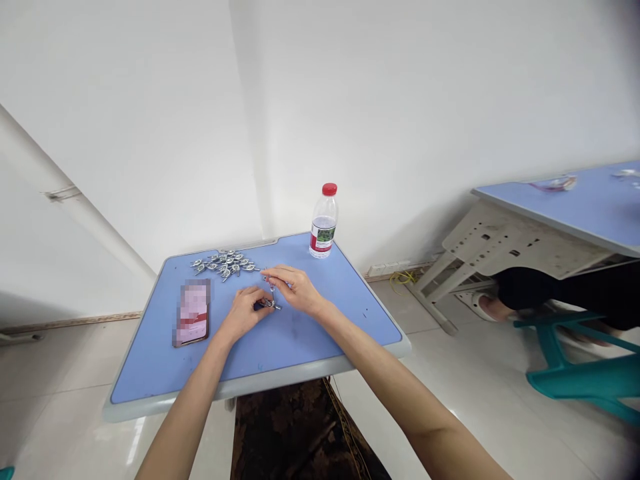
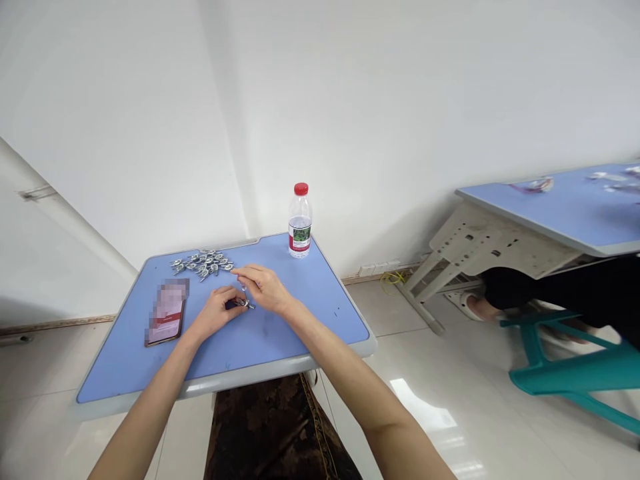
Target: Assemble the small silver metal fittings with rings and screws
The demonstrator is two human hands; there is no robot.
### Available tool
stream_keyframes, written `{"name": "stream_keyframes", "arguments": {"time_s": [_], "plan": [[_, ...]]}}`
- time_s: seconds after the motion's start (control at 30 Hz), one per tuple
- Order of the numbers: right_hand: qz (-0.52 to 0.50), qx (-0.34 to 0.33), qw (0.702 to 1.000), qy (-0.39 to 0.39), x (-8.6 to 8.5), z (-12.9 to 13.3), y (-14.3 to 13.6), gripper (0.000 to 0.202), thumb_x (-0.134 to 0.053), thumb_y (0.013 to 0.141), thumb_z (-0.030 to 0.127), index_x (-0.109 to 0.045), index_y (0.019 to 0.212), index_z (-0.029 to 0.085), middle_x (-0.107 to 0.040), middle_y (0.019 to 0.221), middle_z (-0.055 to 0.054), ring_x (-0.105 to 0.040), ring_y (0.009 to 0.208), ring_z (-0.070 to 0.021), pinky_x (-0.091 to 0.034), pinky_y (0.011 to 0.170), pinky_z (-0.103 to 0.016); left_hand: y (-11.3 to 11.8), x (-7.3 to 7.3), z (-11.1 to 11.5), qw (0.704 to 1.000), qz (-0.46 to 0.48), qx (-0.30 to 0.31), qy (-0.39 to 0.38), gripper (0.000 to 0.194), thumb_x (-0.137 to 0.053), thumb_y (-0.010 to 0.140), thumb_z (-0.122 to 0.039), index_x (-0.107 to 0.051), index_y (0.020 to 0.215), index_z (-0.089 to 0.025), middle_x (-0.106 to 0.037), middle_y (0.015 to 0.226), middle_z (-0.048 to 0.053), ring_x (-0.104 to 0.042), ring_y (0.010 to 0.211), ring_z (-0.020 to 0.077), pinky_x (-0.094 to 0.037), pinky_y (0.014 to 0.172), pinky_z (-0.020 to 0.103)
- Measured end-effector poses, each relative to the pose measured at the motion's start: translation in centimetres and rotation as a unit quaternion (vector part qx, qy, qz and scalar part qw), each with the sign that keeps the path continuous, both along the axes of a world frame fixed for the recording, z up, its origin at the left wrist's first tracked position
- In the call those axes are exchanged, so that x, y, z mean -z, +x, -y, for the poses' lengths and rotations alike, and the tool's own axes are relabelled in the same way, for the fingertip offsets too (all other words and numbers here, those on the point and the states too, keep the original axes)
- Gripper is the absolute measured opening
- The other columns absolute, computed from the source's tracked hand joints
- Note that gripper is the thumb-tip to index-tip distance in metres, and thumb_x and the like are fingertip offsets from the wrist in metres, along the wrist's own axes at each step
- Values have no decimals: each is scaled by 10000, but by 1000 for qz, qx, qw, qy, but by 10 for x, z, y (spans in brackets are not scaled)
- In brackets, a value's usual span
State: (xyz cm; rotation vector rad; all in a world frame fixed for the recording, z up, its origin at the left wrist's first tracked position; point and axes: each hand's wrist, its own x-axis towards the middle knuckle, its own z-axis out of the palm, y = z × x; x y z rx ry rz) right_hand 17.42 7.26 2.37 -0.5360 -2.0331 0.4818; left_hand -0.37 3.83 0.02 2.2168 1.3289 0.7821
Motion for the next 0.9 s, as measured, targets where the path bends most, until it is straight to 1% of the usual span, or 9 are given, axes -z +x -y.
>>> {"name": "stream_keyframes", "arguments": {"time_s": [0.17, 0.23, 0.3, 0.4, 0.47, 0.67, 0.73, 0.8, 0.9], "plan": [[5, 47, 999, 4, 2, -2, -1, 154, -546, 901, 242, -662, 987, 190, -665, 842, -42, -606, 785, -152, -498, 744, -285, 0, 1, 0, 1000, 1, -1, 0, 87, -651, 781, -244, -652, 857, -203, -644, 859, 23, -592, 823, 180, -415, 849, 341], [18, 51, 998, 14, 2, -2, -1, 177, -521, 915, 244, -654, 1020, 192, -667, 871, -52, -607, 815, -161, -494, 769, -300, 0, 0, 0, 1000, 1, -2, -1, 93, -651, 781, -246, -652, 863, -203, -640, 850, 23, -592, 821, 181, -421, 841, 339], [25, 32, 999, 20, 2, -1, 0, 234, -456, 941, 219, -626, 1098, 188, -664, 940, -69, -605, 878, -167, -491, 803, -310, 0, -1, 1, 1000, 2, -2, -2, 99, -650, 780, -250, -653, 867, -203, -635, 836, 22, -590, 817, 181, -425, 832, 334], [13, 14, 1000, 8, 1, -1, -1, 275, -420, 947, 189, -602, 1153, 188, -664, 937, -62, -611, 853, -152, -497, 782, -292, 1, -2, 1, 1000, 1, -2, -3, 100, -655, 774, -247, -658, 864, -204, -632, 824, 19, -585, 809, 179, -426, 819, 327], [8, 25, 1000, 2, 2, -2, -1, 245, -455, 935, 195, -623, 1112, 197, -670, 896, -46, -613, 808, -145, -497, 755, -279, 1, -2, 1, 1000, 0, -3, -3, 97, -655, 773, -251, -660, 858, -204, -635, 823, 20, -583, 808, 180, -422, 821, 331], [16, 106, 994, 23, 6, -8, -1, 118, -570, 888, 270, -657, 887, 191, -658, 761, -26, -595, 722, -152, -472, 723, -284, 0, 1, 0, 1000, -7, -7, -2, 103, -660, 772, -266, -661, 861, -213, -643, 834, 17, -581, 832, 190, -391, 866, 360], [26, 110, 993, 33, 6, -8, 0, 132, -562, 894, 278, -654, 910, 185, -661, 774, -35, -598, 734, -160, -467, 734, -295, 0, 1, 1, 1000, -7, -8, -2, 101, -660, 773, -260, -660, 864, -214, -647, 847, 17, -581, 840, 191, -382, 876, 368], [42, 99, 993, 40, 5, -5, 2, 175, -511, 920, 258, -642, 1003, 177, -672, 858, -61, -606, 791, -171, -470, 761, -309, 0, 1, 1, 1000, -6, -8, -2, 100, -657, 775, -254, -659, 866, -214, -650, 861, 19, -581, 848, 193, -381, 877, 372], [35, 50, 998, 23, 2, -1, 1, 254, -424, 947, 208, -606, 1121, 180, -667, 972, -79, -613, 883, -170, -486, 801, -311, 0, 1, 0, 1000, -2, -1, -4, 97, -653, 777, -255, -660, 862, -210, -653, 860, 23, -588, 834, 187, -407, 850, 352]]}}
